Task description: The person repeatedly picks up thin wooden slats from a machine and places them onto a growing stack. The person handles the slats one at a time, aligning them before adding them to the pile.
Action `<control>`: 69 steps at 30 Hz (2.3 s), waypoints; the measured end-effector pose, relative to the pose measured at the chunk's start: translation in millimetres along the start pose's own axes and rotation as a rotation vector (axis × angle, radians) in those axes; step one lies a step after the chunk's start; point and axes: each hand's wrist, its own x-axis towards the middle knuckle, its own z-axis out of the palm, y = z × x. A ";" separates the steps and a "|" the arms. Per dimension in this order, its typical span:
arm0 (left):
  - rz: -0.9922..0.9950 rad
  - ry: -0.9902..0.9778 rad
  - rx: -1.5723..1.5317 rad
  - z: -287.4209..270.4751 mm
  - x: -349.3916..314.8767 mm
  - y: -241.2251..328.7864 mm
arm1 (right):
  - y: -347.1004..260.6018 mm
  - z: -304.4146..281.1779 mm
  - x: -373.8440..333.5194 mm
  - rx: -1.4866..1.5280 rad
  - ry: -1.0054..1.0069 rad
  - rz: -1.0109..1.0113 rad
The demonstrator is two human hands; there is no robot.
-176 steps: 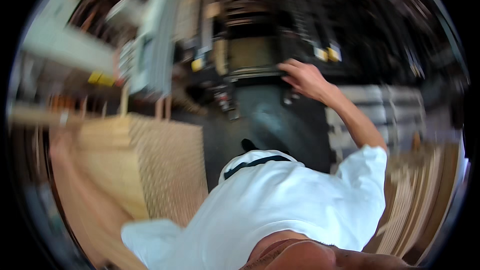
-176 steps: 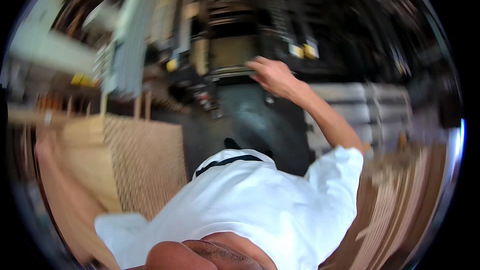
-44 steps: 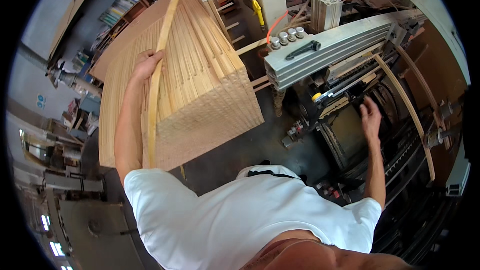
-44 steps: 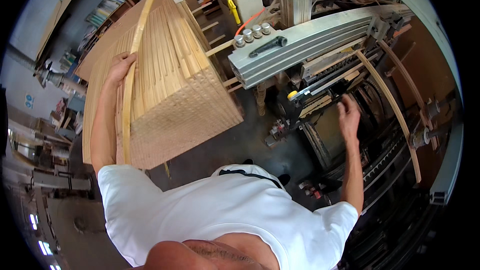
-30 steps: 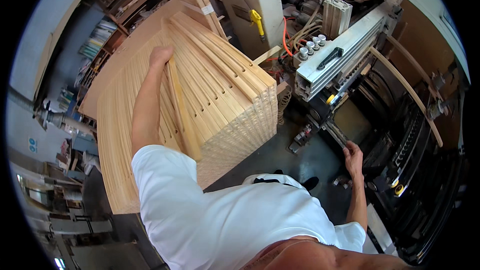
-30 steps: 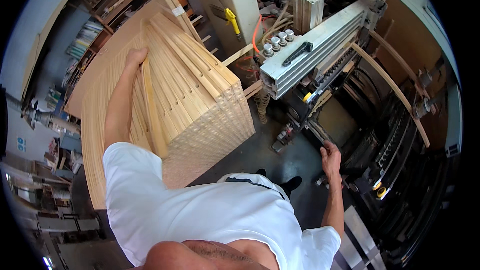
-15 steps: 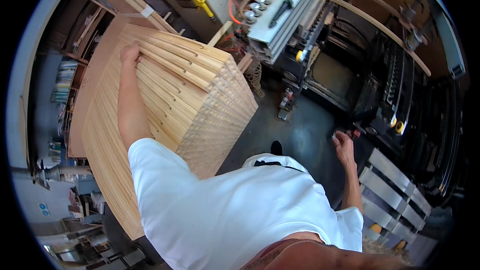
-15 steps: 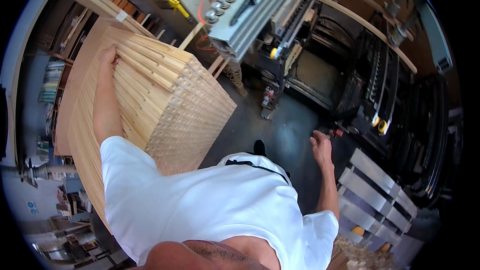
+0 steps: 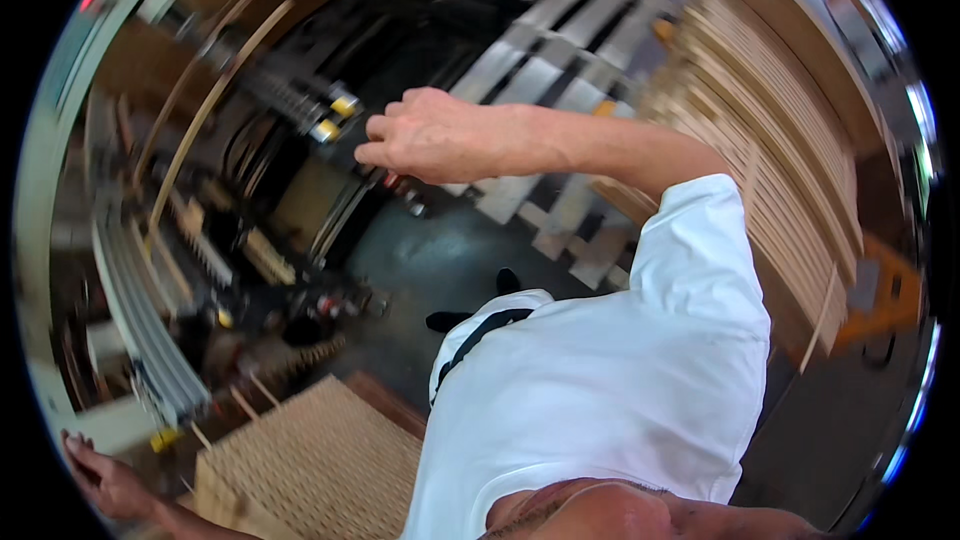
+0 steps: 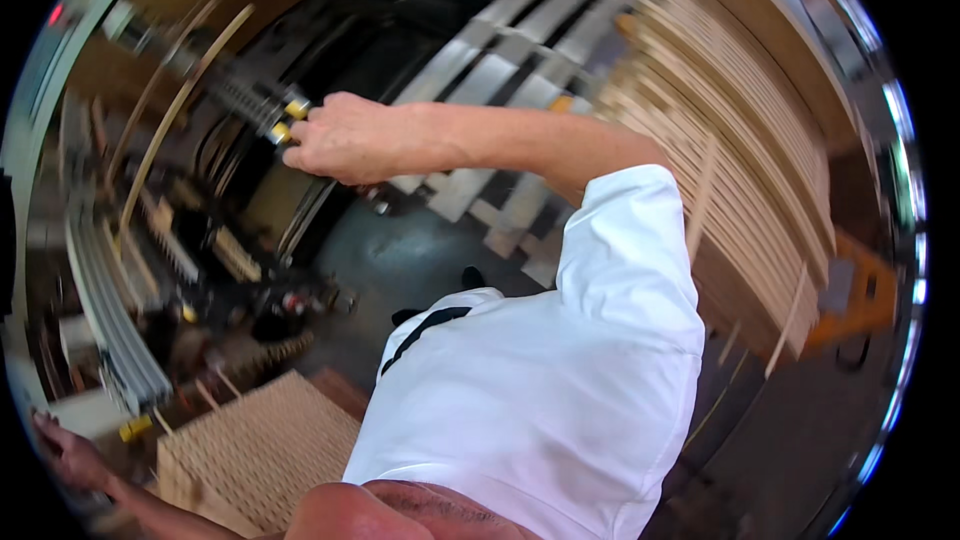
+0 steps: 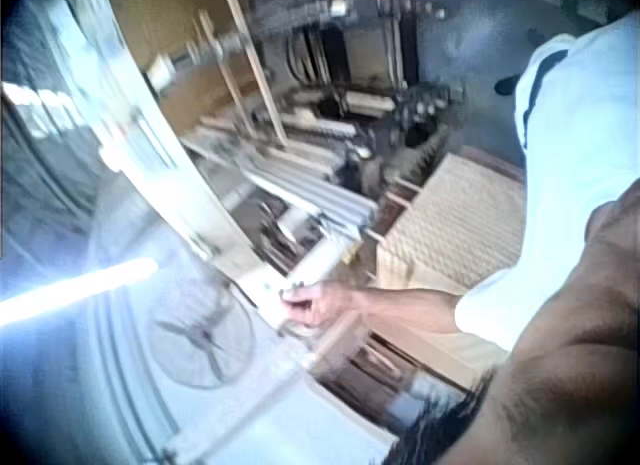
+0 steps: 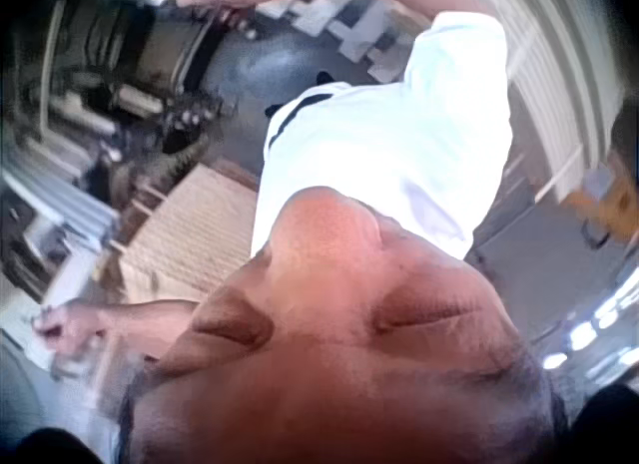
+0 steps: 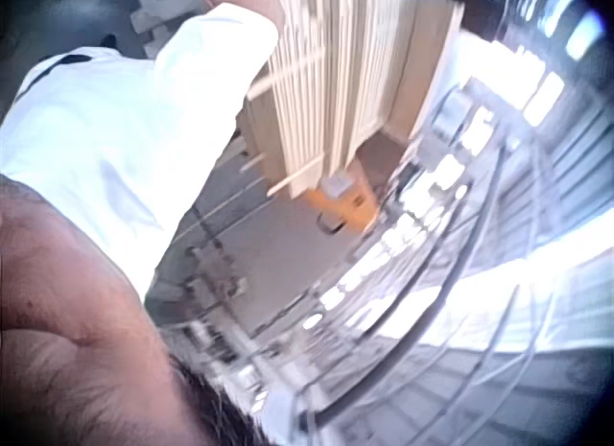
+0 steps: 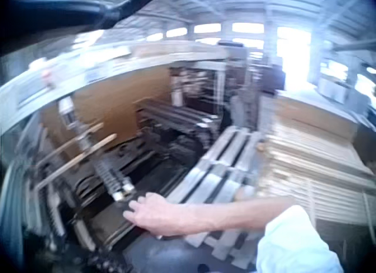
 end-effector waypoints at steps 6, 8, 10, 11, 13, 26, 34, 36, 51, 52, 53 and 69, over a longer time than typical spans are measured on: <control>0.380 -0.316 -0.727 137.7 -93.7 228.4 | 80.1 -38.0 -228.7 -0.294 0.130 0.737; 0.282 -0.495 -0.795 170.7 -136.7 263.8 | 81.1 -58.0 -317.1 -0.326 -0.035 1.156; 0.039 -0.744 -1.092 223.4 -185.8 282.0 | 73.9 -45.1 -433.6 -0.433 0.106 1.398; -0.007 -0.832 -1.111 239.9 -208.4 293.0 | 59.2 -45.1 -477.4 -0.466 -0.045 1.545; -0.190 -1.050 -1.152 269.6 -255.0 307.8 | 34.9 -26.9 -553.5 -0.539 -0.027 1.703; -0.165 -0.968 -0.749 405.1 -289.9 217.4 | 22.3 -24.5 -547.8 -0.665 0.139 1.315; -0.173 -0.883 -0.276 567.1 -142.6 142.1 | 60.5 -74.4 -262.5 -0.585 0.195 0.987; -0.133 -1.019 -0.134 598.4 -94.7 144.1 | 61.0 -71.8 -191.4 -0.464 0.172 0.964; 0.116 -0.860 -0.421 623.6 -113.6 94.0 | 120.5 40.6 229.8 0.000 0.048 0.363; 0.062 -1.034 -0.421 579.4 -116.0 115.2 | 129.3 56.3 248.5 0.017 0.030 0.330; 0.088 -1.018 -0.433 551.6 -136.9 117.6 | 137.1 71.9 276.6 0.044 0.032 0.262; -0.287 -1.286 -0.446 292.1 -188.2 150.0 | 142.0 315.9 637.3 0.078 0.158 -0.137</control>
